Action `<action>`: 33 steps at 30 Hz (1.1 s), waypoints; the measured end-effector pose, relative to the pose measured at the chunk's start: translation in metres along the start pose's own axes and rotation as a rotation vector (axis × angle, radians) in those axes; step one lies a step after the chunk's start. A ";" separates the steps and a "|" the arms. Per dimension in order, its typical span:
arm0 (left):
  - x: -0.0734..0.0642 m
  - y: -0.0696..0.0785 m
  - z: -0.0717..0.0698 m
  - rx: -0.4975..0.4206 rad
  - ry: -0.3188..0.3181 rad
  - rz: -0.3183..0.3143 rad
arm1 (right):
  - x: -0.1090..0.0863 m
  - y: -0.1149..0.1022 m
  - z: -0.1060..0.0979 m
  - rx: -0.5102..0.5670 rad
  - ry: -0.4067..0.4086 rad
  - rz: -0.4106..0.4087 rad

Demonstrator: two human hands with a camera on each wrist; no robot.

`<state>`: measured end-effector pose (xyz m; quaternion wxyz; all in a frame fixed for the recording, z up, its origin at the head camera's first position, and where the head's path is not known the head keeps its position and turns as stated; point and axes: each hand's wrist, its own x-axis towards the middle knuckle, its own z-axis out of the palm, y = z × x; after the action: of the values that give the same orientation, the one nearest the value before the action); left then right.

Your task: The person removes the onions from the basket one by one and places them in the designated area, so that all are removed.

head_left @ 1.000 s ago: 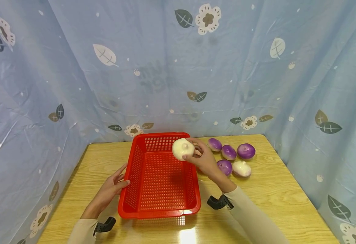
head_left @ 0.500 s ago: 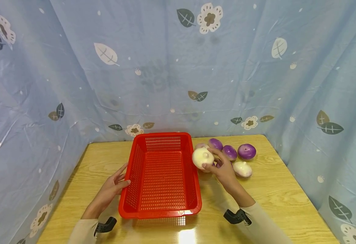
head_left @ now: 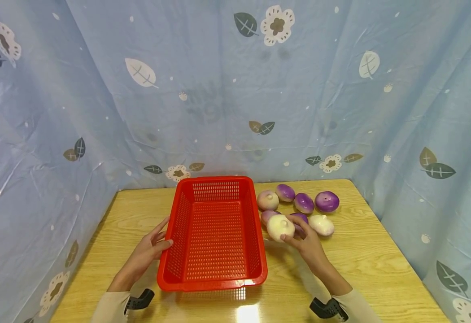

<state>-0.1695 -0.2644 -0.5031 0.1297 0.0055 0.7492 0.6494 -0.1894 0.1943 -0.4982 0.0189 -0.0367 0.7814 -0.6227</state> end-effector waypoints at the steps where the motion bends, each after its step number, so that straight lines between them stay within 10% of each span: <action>1: 0.000 0.000 0.000 0.001 0.000 0.003 | -0.001 0.002 0.000 -0.003 0.001 0.003; 33: 0.001 -0.001 -0.002 -0.015 -0.013 0.015 | -0.010 0.038 0.014 -0.174 0.035 0.092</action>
<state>-0.1704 -0.2665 -0.5042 0.1300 0.0145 0.7435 0.6559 -0.1794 0.1900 -0.5384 0.0306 0.0083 0.8335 -0.5517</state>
